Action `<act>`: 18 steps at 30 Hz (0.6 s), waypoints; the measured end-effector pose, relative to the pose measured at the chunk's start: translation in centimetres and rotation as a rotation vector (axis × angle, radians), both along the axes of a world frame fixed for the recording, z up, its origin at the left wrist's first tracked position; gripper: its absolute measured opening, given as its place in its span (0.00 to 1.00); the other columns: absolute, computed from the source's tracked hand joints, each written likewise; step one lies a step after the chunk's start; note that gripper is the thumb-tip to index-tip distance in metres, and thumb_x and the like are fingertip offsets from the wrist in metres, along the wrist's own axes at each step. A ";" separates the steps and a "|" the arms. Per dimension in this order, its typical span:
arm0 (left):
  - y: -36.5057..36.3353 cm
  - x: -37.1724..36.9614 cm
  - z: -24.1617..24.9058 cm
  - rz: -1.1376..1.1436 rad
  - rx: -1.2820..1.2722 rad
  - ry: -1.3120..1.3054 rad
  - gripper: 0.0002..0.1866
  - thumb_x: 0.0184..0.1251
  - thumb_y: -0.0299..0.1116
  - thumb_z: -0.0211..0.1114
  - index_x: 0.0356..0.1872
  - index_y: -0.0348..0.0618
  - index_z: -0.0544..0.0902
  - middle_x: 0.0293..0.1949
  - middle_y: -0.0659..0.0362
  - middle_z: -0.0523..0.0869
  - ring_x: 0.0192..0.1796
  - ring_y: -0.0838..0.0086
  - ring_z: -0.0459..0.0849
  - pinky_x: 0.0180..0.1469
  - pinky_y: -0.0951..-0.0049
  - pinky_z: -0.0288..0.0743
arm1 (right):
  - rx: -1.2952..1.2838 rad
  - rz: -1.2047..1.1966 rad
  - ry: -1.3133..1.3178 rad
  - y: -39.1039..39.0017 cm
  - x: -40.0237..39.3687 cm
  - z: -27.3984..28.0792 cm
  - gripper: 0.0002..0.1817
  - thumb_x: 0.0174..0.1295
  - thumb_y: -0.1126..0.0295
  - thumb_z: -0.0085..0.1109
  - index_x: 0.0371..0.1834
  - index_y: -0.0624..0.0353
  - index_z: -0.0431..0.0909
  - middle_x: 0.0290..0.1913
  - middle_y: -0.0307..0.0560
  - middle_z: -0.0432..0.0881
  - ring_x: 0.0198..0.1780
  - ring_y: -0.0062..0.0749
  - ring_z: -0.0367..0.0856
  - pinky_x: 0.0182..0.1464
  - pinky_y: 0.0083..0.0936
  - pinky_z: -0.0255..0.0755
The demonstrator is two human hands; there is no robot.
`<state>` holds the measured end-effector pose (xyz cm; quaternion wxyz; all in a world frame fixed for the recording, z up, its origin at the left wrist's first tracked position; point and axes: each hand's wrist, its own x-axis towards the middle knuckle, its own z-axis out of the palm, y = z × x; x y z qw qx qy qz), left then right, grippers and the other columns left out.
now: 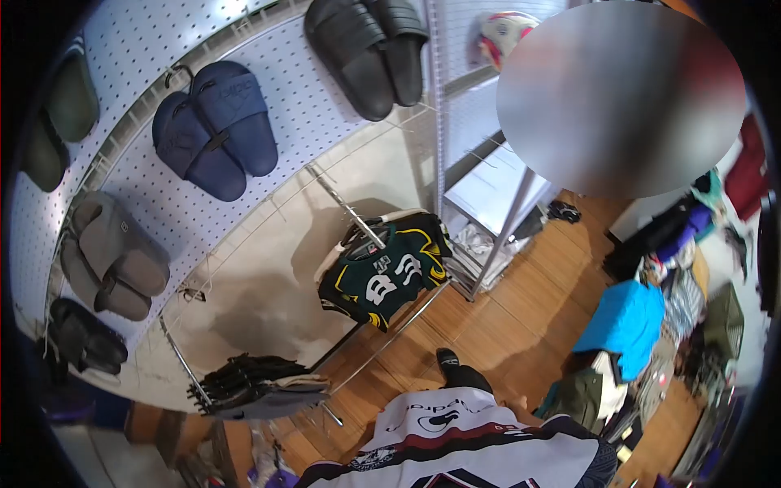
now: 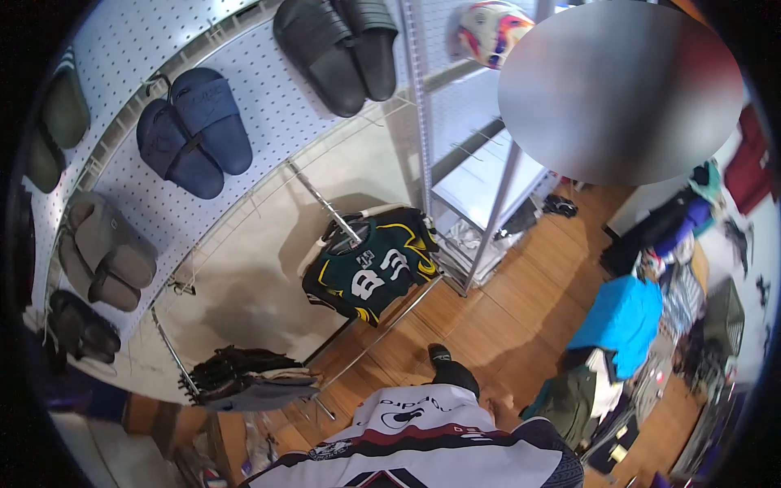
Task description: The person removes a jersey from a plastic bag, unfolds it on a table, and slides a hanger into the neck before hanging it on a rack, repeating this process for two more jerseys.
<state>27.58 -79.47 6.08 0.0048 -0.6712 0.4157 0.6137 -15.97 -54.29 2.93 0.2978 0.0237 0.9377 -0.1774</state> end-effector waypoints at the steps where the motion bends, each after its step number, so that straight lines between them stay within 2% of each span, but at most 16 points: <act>1: -1.8 0.6 0.3 -0.018 -0.036 0.026 0.11 0.74 0.35 0.63 0.28 0.48 0.80 0.22 0.61 0.79 0.20 0.72 0.77 0.20 0.67 0.69 | -0.035 -0.041 0.025 -0.6 1.5 0.3 0.22 0.54 0.67 0.79 0.50 0.59 0.80 0.46 0.56 0.88 0.43 0.49 0.86 0.47 0.43 0.83; 3: -6.0 1.8 1.0 -0.048 -0.088 0.055 0.11 0.74 0.35 0.63 0.29 0.48 0.80 0.22 0.61 0.80 0.20 0.73 0.77 0.20 0.67 0.69 | -0.108 -0.113 0.059 -1.3 4.3 0.0 0.24 0.53 0.68 0.80 0.51 0.59 0.80 0.47 0.55 0.88 0.44 0.48 0.86 0.48 0.42 0.83; 5: -10.8 1.1 2.3 -0.109 -0.079 0.010 0.11 0.74 0.35 0.63 0.28 0.48 0.80 0.22 0.62 0.80 0.20 0.75 0.78 0.19 0.69 0.68 | -0.180 -0.156 0.082 -2.9 5.4 -3.6 0.36 0.44 0.73 0.82 0.60 0.58 0.76 0.54 0.56 0.86 0.54 0.55 0.86 0.55 0.42 0.83; 6: -13.3 0.6 3.0 -0.146 -0.062 -0.031 0.11 0.74 0.34 0.64 0.28 0.48 0.79 0.22 0.63 0.80 0.21 0.76 0.78 0.18 0.71 0.67 | -0.186 -0.127 0.143 -2.8 6.6 -2.6 0.35 0.45 0.73 0.81 0.60 0.58 0.76 0.53 0.57 0.86 0.55 0.56 0.86 0.55 0.43 0.83; 8: -15.1 0.0 4.5 -0.191 -0.208 -0.031 0.10 0.74 0.34 0.63 0.28 0.48 0.80 0.23 0.64 0.80 0.22 0.78 0.79 0.16 0.72 0.65 | -0.179 -0.063 0.254 -1.8 10.2 0.1 0.35 0.45 0.75 0.79 0.60 0.58 0.76 0.53 0.60 0.86 0.57 0.58 0.86 0.56 0.43 0.83; 11: -15.6 -1.0 3.0 -0.092 -0.176 0.078 0.10 0.75 0.36 0.62 0.31 0.48 0.80 0.24 0.63 0.81 0.23 0.78 0.80 0.15 0.72 0.64 | -0.159 -0.153 0.254 3.0 14.8 1.1 0.34 0.45 0.75 0.80 0.60 0.58 0.77 0.53 0.60 0.86 0.57 0.57 0.86 0.57 0.43 0.83; 14: -12.4 -1.5 0.6 -0.267 -0.046 0.136 0.11 0.76 0.40 0.63 0.32 0.48 0.80 0.27 0.62 0.82 0.24 0.76 0.80 0.15 0.71 0.64 | -0.089 -0.357 0.162 10.9 20.4 -0.2 0.34 0.45 0.74 0.80 0.59 0.58 0.79 0.54 0.59 0.86 0.58 0.56 0.86 0.57 0.43 0.83; 16: -8.3 -1.6 -1.2 -0.511 -0.069 0.019 0.13 0.79 0.43 0.62 0.34 0.50 0.79 0.28 0.62 0.82 0.24 0.74 0.80 0.14 0.69 0.63 | -0.035 -0.522 0.097 16.6 25.1 -0.6 0.33 0.45 0.74 0.81 0.59 0.58 0.80 0.55 0.59 0.87 0.58 0.56 0.86 0.58 0.42 0.83; 18: -4.0 -3.8 -2.4 -0.646 0.126 -0.177 0.12 0.81 0.43 0.60 0.38 0.50 0.81 0.30 0.62 0.83 0.26 0.70 0.82 0.17 0.67 0.68 | 0.010 -0.691 0.024 21.7 30.4 -1.0 0.33 0.44 0.74 0.81 0.59 0.58 0.81 0.55 0.59 0.87 0.59 0.55 0.86 0.58 0.42 0.83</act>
